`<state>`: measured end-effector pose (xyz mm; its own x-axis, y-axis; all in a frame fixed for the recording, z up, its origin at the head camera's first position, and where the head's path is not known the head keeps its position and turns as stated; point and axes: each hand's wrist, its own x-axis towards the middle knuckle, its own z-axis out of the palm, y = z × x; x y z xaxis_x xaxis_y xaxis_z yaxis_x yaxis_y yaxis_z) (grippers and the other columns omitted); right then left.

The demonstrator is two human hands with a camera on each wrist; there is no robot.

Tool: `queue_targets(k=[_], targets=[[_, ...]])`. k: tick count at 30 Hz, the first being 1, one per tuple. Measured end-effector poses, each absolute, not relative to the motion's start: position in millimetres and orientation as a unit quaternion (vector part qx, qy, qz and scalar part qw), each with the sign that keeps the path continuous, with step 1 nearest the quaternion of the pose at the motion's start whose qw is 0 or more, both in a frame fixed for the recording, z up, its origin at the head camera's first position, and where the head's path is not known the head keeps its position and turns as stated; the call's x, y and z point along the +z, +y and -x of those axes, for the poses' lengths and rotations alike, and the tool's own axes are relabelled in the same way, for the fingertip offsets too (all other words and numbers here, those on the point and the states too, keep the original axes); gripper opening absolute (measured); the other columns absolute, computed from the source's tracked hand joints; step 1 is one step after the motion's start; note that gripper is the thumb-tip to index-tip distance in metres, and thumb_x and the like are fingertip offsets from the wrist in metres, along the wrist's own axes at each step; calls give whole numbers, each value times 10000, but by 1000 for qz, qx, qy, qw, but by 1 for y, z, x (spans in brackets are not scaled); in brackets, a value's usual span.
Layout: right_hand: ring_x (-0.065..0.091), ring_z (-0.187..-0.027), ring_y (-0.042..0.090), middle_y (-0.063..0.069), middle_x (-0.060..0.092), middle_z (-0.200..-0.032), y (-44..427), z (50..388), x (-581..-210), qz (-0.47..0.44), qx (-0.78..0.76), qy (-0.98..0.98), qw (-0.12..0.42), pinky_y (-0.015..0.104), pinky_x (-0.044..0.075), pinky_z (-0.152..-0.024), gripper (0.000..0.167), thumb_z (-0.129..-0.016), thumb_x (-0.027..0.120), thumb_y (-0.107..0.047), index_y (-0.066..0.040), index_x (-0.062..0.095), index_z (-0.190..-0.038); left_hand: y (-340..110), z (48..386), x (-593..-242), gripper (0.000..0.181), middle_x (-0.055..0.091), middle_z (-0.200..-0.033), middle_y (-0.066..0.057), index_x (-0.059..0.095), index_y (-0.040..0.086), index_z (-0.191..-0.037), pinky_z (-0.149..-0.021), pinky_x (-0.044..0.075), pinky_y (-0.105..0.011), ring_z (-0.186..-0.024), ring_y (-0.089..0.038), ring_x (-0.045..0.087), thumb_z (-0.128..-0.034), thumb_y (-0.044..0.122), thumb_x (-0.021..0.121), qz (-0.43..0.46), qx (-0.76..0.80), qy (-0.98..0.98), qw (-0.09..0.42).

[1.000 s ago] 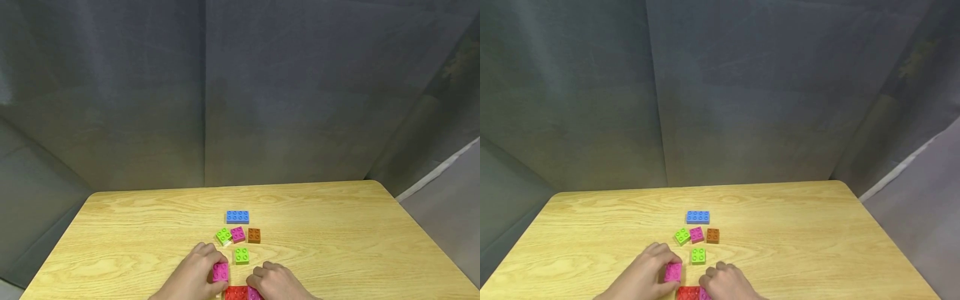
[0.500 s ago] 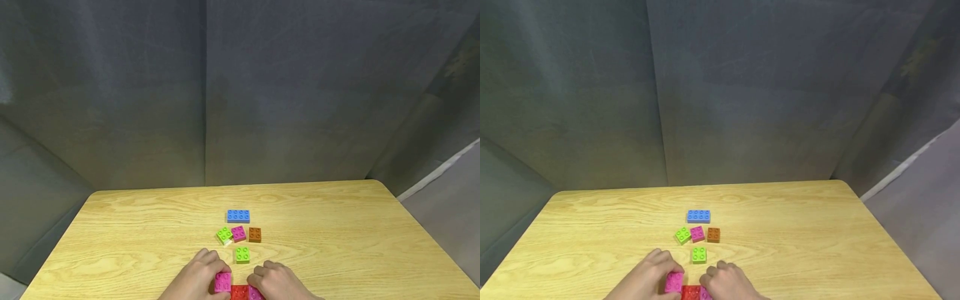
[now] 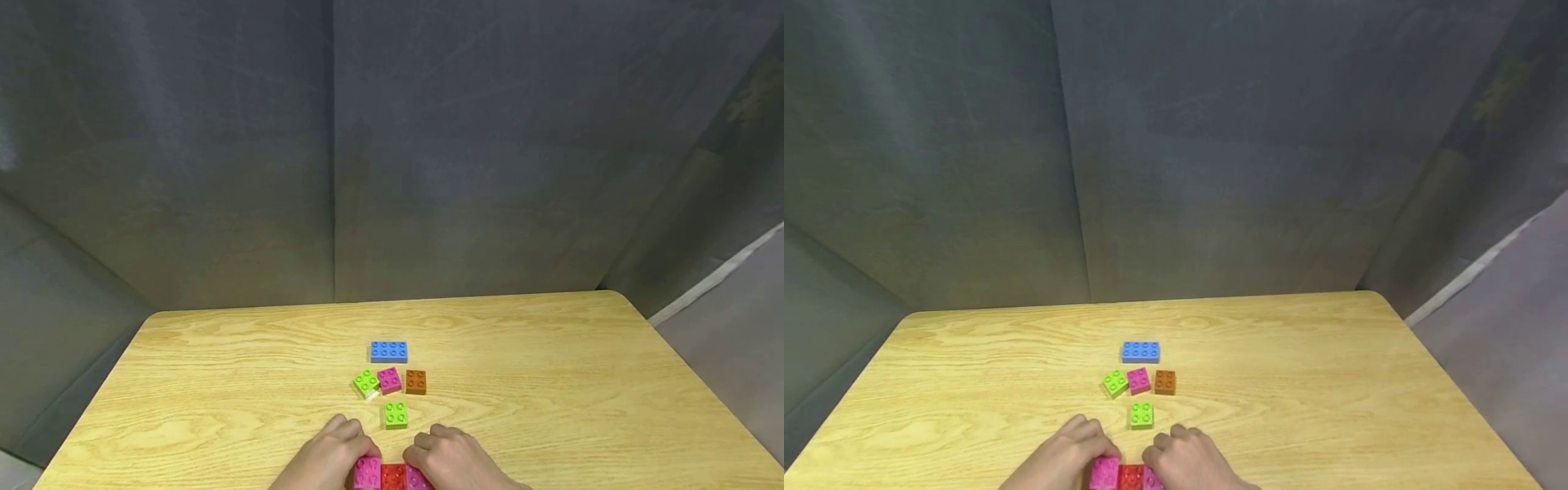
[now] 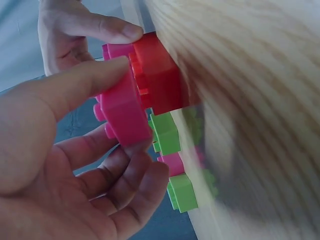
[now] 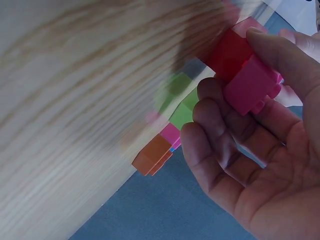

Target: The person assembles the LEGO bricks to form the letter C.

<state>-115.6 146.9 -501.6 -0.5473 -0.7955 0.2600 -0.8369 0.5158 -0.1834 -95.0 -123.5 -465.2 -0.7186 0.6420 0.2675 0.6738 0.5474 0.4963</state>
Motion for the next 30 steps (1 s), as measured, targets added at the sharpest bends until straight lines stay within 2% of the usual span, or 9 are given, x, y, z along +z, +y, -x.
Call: queue_targets(k=[7,11,15,18,20,22,25,28,30], targets=[[381,-663,-23,-178,575,-772,150,122,-527,-461,136,-874,71,186,389,-601,609,-1004,544,-787,-221,727,-872,-125,100,-494,481,570,-945,181,814,162,-1031,-692,442,-184,-885,-7,439,-856,607,873,372,-292,-880,42],[386,-663,-15,-177,576,-768,150,121,-521,-473,136,-866,87,203,380,-577,573,-1005,581,-758,-220,717,-860,-126,102,-510,460,554,-939,191,815,177,-1011,-692,423,-157,-882,5,425,-858,609,864,372,-294,-878,63],[371,-654,-11,-145,571,-738,146,113,-491,-481,142,-859,101,203,374,-564,519,-992,668,-685,-194,694,-825,-123,101,-503,406,557,-911,161,806,146,-978,-657,420,-186,-855,-8,423,-838,516,898,387,-272,-877,86],[367,-659,-17,-139,571,-738,143,107,-472,-481,133,-861,101,178,367,-582,506,-986,690,-660,-181,691,-824,-122,99,-499,399,560,-908,156,807,141,-969,-662,429,-194,-852,-10,425,-840,507,903,386,-264,-880,85],[370,-659,-14,-143,568,-739,144,108,-479,-485,128,-858,109,191,369,-570,509,-988,686,-663,-183,685,-822,-122,99,-505,429,545,-904,173,810,144,-959,-657,420,-180,-852,4,419,-850,551,886,385,-269,-878,94],[373,-658,-11,-150,566,-746,146,112,-492,-482,131,-860,107,195,369,-571,524,-991,663,-691,-193,686,-830,-121,98,-500,472,522,-900,183,816,136,-969,-676,424,-173,-859,9,409,-871,594,863,376,-270,-883,74],[370,-654,-9,-157,564,-753,149,119,-518,-476,138,-863,103,207,376,-566,568,-991,608,-755,-214,693,-842,-118,96,-492,523,499,-881,188,823,131,-963,-668,419,-181,-851,9,403,-862,643,847,375,-249,-890,74],[357,-657,-19,-173,557,-757,151,121,-526,-465,144,-868,95,191,373,-582,594,-987,571,-792,-229,698,-847,-116,94,-476,540,509,-868,177,832,134,-968,-693,436,-190,-848,-2,413,-842,658,854,368,-222,-901,52],[360,-660,-17,-170,565,-758,149,119,-518,-468,139,-867,98,194,375,-580,571,-992,596,-765,-223,704,-848,-115,96,-474,533,521,-862,164,833,131,-962,-698,435,-196,-843,-12,417,-839,649,861,372,-210,-903,49]])
